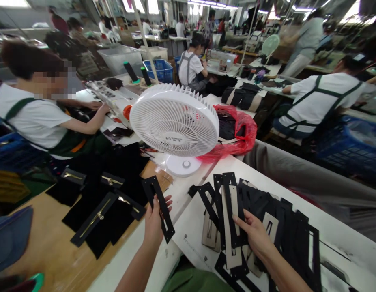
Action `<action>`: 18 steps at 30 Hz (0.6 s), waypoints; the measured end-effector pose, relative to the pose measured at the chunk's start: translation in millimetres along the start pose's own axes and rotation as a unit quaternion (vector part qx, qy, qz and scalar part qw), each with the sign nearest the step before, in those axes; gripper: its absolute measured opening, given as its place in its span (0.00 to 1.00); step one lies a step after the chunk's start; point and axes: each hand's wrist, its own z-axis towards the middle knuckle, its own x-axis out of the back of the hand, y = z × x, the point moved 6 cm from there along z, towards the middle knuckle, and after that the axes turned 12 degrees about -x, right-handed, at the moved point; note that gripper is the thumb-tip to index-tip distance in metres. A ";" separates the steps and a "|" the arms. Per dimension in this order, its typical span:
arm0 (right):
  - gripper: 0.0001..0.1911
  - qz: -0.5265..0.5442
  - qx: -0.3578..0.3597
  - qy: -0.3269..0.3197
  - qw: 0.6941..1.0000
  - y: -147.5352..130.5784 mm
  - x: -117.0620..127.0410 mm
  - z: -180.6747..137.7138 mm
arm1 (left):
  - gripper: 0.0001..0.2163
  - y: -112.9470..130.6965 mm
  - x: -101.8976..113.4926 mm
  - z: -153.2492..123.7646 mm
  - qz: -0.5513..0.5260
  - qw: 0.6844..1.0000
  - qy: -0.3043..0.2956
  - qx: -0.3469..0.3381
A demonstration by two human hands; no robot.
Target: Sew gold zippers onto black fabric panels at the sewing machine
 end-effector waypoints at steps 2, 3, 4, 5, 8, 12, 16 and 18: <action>0.19 0.003 0.014 0.032 0.999 -4.3 15.7 -7.1 | 0.11 -6.6 -3.0 -6.2 0.006 1.000 -0.008 0.020; 0.19 0.002 0.021 0.050 0.999 -5.8 23.6 -10.4 | 0.11 -10.1 -5.9 -9.9 0.010 0.999 -0.017 0.030; 0.20 0.001 0.027 0.069 0.997 -6.7 32.1 -13.5 | 0.11 -13.5 -9.5 -13.9 0.014 0.999 -0.027 0.039; 0.20 -0.002 0.032 0.089 0.995 -6.9 41.5 -16.6 | 0.11 -16.8 -13.6 -17.9 0.019 0.998 -0.039 0.049; 0.20 -0.027 0.032 0.164 0.985 -1.5 78.0 -24.8 | 0.12 -24.9 -26.4 -29.0 0.028 0.994 -0.074 0.073; 0.26 -0.095 0.020 0.308 0.947 6.4 140.7 -28.0 | 0.16 -35.8 -41.2 -36.8 0.035 0.988 -0.108 0.105; 0.27 -0.293 0.176 0.368 0.864 -35.0 154.7 -4.8 | 0.17 -49.9 -55.5 -34.7 0.038 0.982 -0.121 0.138; 0.24 -0.364 0.226 0.311 0.848 -63.2 133.3 24.5 | 0.17 -56.8 -64.8 -31.7 0.040 0.980 -0.119 0.154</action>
